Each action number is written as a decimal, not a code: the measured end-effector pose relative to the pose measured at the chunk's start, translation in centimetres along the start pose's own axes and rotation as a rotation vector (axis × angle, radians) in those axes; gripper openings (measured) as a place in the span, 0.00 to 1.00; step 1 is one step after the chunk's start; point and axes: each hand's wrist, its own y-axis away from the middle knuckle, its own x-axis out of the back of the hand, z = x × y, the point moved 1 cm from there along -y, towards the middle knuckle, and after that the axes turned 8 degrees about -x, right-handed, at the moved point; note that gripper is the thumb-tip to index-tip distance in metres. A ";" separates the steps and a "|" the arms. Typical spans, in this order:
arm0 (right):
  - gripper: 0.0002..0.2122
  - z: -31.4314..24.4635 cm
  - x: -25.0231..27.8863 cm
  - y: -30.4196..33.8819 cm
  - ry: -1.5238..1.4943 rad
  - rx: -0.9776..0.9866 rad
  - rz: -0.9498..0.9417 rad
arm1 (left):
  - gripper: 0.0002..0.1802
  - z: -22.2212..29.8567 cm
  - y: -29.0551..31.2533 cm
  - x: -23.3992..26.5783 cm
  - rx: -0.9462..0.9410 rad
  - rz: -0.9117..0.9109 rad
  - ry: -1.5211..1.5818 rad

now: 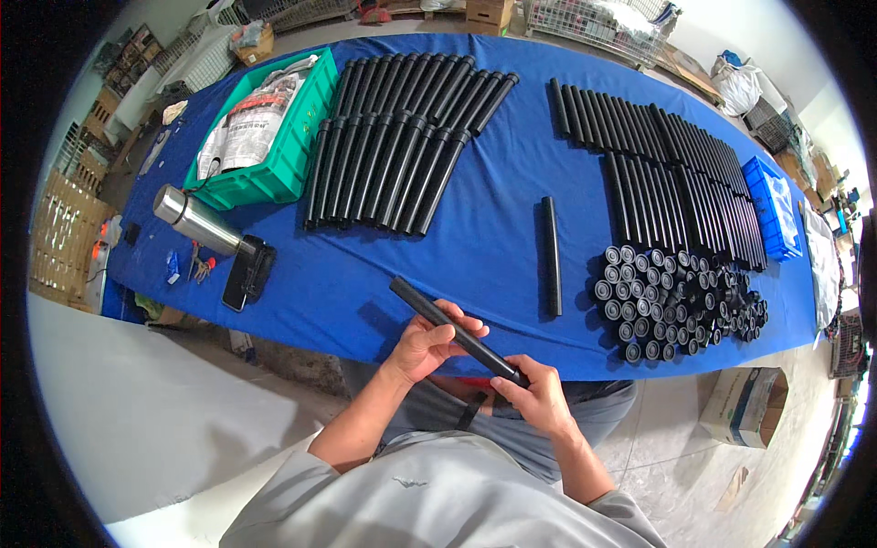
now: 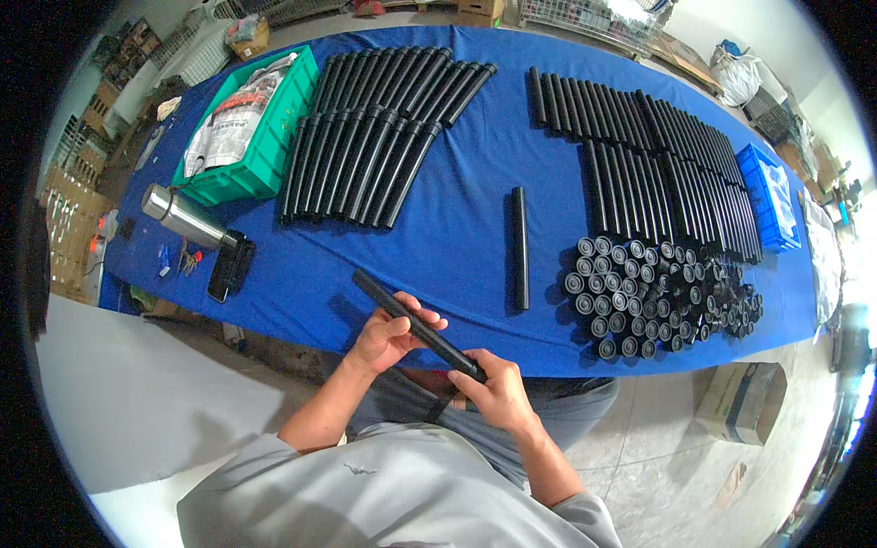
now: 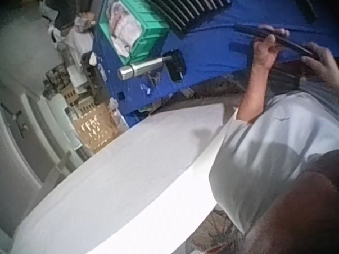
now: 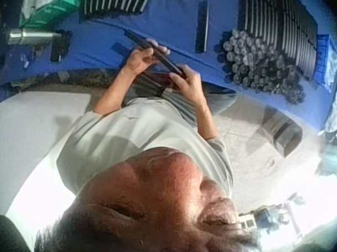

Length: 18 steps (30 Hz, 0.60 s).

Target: The person assembles black plastic tubes and end caps by hand, inserting the end caps into the tubes on a table.

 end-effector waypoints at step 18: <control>0.16 1.3 -0.4 -0.3 0.322 0.384 0.297 | 0.15 0.1 -0.3 -0.6 0.041 -0.018 -0.008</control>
